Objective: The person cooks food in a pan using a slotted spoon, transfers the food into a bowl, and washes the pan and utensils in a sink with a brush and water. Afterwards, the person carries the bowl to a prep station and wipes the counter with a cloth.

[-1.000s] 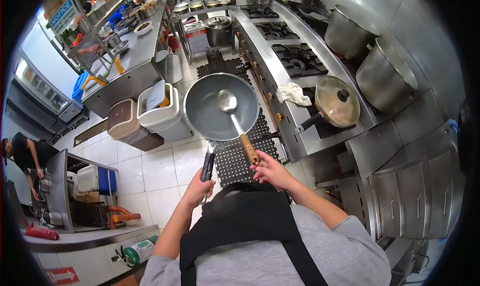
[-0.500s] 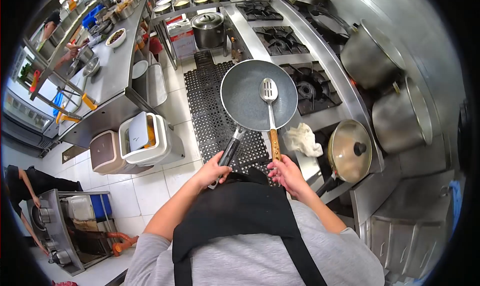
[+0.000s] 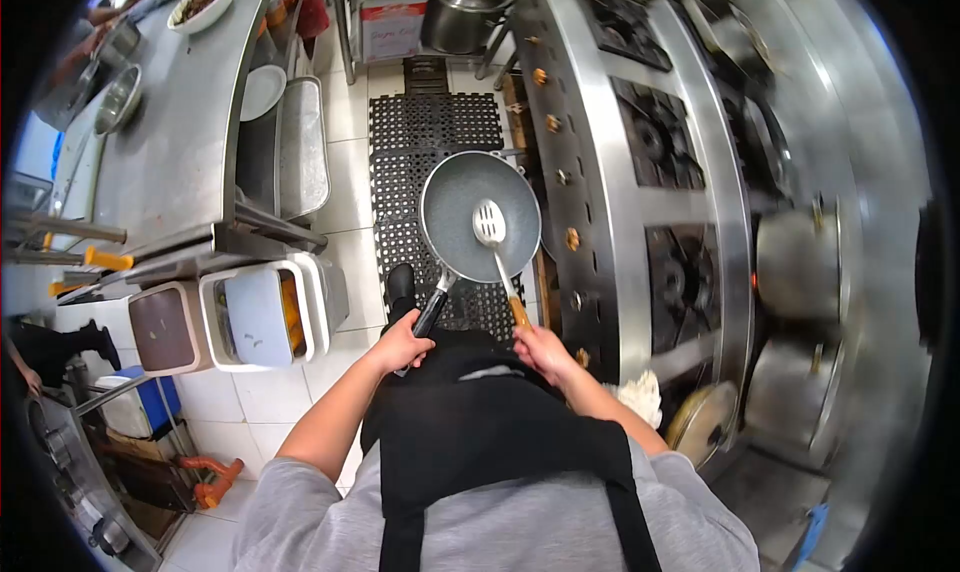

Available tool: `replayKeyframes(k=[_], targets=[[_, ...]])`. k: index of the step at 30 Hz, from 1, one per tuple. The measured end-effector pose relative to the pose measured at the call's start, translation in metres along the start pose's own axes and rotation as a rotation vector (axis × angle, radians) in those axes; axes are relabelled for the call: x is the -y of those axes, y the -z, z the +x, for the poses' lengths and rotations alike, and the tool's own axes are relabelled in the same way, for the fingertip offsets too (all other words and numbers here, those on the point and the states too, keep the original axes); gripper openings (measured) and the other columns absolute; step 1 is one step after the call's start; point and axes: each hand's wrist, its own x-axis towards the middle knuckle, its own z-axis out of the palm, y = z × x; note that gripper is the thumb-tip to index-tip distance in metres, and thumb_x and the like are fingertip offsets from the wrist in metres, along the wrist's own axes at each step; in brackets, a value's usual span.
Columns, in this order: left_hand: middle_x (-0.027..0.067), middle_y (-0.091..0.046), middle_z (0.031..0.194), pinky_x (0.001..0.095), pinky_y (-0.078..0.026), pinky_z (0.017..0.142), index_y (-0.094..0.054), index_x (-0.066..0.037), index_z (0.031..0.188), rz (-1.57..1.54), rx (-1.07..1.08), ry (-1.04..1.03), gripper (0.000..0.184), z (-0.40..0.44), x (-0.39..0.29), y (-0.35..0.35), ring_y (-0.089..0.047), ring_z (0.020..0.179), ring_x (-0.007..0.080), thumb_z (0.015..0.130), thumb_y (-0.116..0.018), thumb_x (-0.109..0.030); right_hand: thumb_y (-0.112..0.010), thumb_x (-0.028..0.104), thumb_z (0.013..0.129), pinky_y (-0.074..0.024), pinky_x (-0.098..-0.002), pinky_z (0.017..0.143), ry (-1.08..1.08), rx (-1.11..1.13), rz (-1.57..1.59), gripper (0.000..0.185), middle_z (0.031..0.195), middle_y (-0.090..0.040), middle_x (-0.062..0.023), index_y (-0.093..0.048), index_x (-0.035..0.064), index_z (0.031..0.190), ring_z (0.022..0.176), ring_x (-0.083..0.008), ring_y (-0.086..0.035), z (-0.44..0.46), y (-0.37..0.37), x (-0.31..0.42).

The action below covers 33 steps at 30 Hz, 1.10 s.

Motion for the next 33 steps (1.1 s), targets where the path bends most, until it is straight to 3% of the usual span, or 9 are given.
replayKeyframes(k=[5,8,10,19,21,26,29,31,33], targets=[[0.0049,-0.051,0.059,0.0261,-0.041,0.04,-0.038,0.0,0.113,0.022,-0.097,0.127,0.041,0.101,-0.016,0.083,-0.05,0.044,0.0117,0.076,-0.056,-0.002,-0.048,0.022,0.093,-0.0259,-0.0201,0.038,-0.154,-0.098,0.066,0.013,0.059,-0.042,0.0026,-0.045,0.0116,0.086,0.043,-0.0056,-0.035,0.025,-0.013,0.039],[0.0057,-0.051,0.06,0.0263,-0.041,0.04,-0.039,0.0,0.113,-0.027,-0.087,0.047,0.04,0.165,-0.013,0.12,-0.049,0.043,0.0121,0.076,-0.055,-0.002,-0.048,0.021,0.093,-0.0285,-0.0216,0.038,-0.162,-0.224,-0.1,0.012,0.057,-0.041,0.0024,-0.042,0.012,0.087,0.042,-0.0071,-0.036,0.046,-0.009,0.057],[0.0058,-0.051,0.06,0.0266,-0.042,0.04,-0.039,0.001,0.113,-0.015,-0.059,0.045,0.04,0.202,-0.022,0.137,-0.049,0.043,0.012,0.076,-0.054,-0.002,-0.049,0.024,0.093,-0.0276,-0.0209,0.038,-0.184,-0.245,-0.02,0.016,0.057,-0.04,0.0026,-0.042,0.011,0.086,0.043,-0.0059,-0.034,0.055,-0.001,0.061],[0.0043,-0.053,0.06,0.0268,-0.04,0.04,-0.041,0.001,0.108,0.192,0.062,0.025,0.036,0.36,-0.148,0.148,-0.051,0.045,0.0117,0.077,-0.057,-0.008,-0.049,0.023,0.093,-0.0279,-0.0218,0.038,-0.179,-0.221,-0.006,0.018,0.055,-0.039,0.0026,-0.04,0.0102,0.084,0.042,-0.0067,-0.035,0.063,0.031,0.112],[0.0035,-0.052,0.06,0.0264,-0.038,0.04,-0.043,0.0,0.107,0.11,0.117,0.027,0.035,0.401,-0.167,0.141,-0.05,0.045,0.0109,0.076,-0.058,-0.009,-0.049,0.021,0.093,-0.0289,-0.0217,0.04,-0.196,-0.188,0.049,0.017,0.055,-0.038,0.0034,-0.04,0.0099,0.085,0.044,-0.0064,-0.035,0.069,0.04,0.132],[0.003,-0.052,0.058,0.0266,-0.038,0.039,-0.045,-0.002,0.105,0.215,0.265,-0.003,0.034,0.48,-0.208,0.12,-0.049,0.044,0.0111,0.075,-0.058,-0.009,-0.051,0.013,0.092,-0.0315,-0.0206,0.045,0.008,-0.133,0.053,0.008,0.065,-0.044,0.0022,-0.046,0.0064,0.095,0.052,-0.0056,-0.039,0.062,0.066,0.211],[0.0027,-0.052,0.059,0.0267,-0.038,0.039,-0.045,-0.003,0.107,0.25,0.354,0.075,0.035,0.525,-0.236,0.099,-0.05,0.044,0.0115,0.075,-0.058,-0.01,-0.051,0.009,0.091,-0.033,-0.0202,0.047,0.165,-0.219,0.112,0.009,0.065,-0.044,0.0017,-0.047,0.0054,0.097,0.053,-0.0063,-0.04,0.044,0.09,0.261],[0.0018,-0.052,0.061,0.0264,-0.039,0.039,-0.047,-0.004,0.105,0.237,0.388,0.11,0.031,0.57,-0.221,0.084,-0.05,0.045,0.0112,0.077,-0.06,-0.011,-0.05,0.006,0.09,-0.0341,-0.02,0.047,0.338,-0.338,0.096,0.01,0.066,-0.045,0.0006,-0.047,0.0051,0.099,0.052,-0.0066,-0.041,0.037,0.114,0.286],[-0.0014,-0.051,0.063,0.0235,-0.037,0.039,-0.048,-0.005,0.107,0.176,0.276,0.19,0.031,0.587,-0.219,0.067,-0.047,0.046,0.0084,0.08,-0.062,-0.013,-0.05,0.006,0.089,-0.0338,-0.0187,0.047,0.424,-0.584,-0.003,0.015,0.065,-0.045,0.0005,-0.045,0.0056,0.103,0.052,-0.0056,-0.041,0.027,0.13,0.322]])
